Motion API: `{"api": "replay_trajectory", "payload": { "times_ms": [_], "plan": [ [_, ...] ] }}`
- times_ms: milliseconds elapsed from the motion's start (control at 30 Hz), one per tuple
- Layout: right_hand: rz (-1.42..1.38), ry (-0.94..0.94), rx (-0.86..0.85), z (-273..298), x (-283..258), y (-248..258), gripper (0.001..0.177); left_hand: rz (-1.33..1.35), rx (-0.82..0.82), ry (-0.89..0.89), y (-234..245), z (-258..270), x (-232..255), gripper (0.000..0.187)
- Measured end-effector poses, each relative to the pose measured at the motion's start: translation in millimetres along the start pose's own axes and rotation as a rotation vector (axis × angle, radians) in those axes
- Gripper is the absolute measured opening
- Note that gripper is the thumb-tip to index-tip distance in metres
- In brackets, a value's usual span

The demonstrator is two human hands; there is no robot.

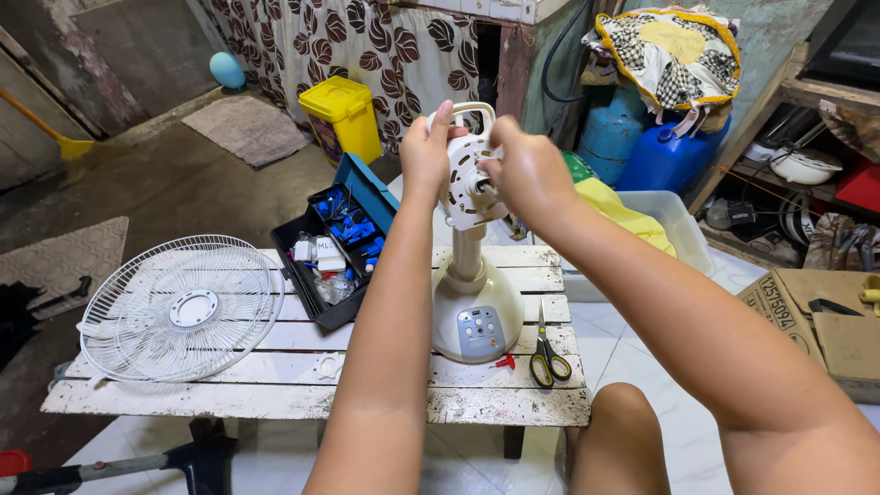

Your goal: The person works on the rear housing of a standing electric fan, repeatedly inserting and removing a small white plastic piece from the motor area. They adjust the piece multiple times and rotate the fan head to access different angles.

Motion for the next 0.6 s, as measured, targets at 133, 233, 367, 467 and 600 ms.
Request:
{"api": "replay_trajectory", "payload": {
  "times_ms": [133,233,367,467,600],
  "plan": [
    [0.030,0.145,-0.135,1,-11,-13,0.016,0.030,-0.027,-0.015,3,-4,0,0.045],
    [0.110,0.360,-0.206,6,-25,-16,0.037,0.057,-0.039,0.017,4,-8,-1,0.045],
    [0.361,0.564,-0.195,17,-35,-19,0.034,0.045,-0.058,0.056,4,-7,-1,0.046],
    [0.563,0.667,-0.162,23,-43,-25,0.024,0.036,-0.065,0.061,5,-5,1,0.047],
    [0.480,0.463,-0.282,13,-34,-33,0.014,-0.018,-0.020,0.015,7,-2,6,0.047]
  ]
}}
Point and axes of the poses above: each hand's wrist, its own z-axis away from the middle knuckle, its own y-axis out of the back of the hand, x = y × z, the point moved 10 cm from there along -z, towards the middle knuckle, and after that the axes turned 1 degree about -z, right-handed, at the moved point
